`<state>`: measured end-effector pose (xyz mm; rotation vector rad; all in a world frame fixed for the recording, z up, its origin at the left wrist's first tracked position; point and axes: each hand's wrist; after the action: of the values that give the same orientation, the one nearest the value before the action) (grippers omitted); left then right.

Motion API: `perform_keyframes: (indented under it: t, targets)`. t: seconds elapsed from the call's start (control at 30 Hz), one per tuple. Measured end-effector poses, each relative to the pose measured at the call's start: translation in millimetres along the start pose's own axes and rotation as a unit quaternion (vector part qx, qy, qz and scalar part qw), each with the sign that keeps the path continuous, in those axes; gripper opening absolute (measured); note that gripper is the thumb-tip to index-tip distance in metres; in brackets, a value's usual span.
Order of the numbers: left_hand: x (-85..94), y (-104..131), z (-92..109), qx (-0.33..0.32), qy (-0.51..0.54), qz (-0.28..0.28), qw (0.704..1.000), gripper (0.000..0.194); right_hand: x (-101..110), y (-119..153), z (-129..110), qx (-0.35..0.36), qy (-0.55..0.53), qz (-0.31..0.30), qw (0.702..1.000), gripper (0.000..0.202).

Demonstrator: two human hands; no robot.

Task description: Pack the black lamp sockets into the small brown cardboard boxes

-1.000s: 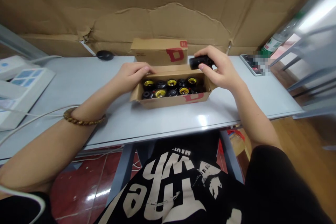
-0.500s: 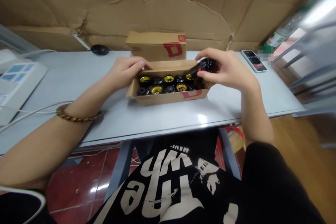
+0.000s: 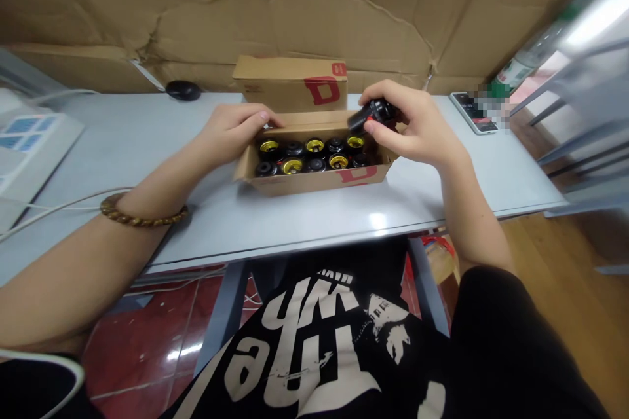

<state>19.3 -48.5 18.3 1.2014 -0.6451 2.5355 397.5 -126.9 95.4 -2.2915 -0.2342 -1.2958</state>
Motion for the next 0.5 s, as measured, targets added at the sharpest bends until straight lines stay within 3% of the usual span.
perform_keyframes:
  t: [0.17,0.33,0.5]
  targets:
    - [-0.1,0.2,1.0,0.007,-0.002,-0.003,1.0,0.051,7.9,-3.9,5.4,0.015,0.01,-0.085,0.996,0.032]
    - [0.2,0.3,0.4,0.002,-0.003,-0.003,1.0,0.052,8.6,-3.2,4.7,-0.006,0.002,-0.135,0.991,0.032]
    - [1.6,0.7,2.0,0.007,-0.014,-0.009,1.0,0.055,8.0,-2.5,14.1,-0.007,-0.017,-0.139,0.99,0.038]
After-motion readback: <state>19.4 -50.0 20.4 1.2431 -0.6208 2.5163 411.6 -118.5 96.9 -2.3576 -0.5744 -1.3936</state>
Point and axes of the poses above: each hand's wrist, its own y-axis away from the middle knuckle, its own x-axis out of the back of the hand, z = x × y, and after that the axes turned 1 degree about y, right-handed
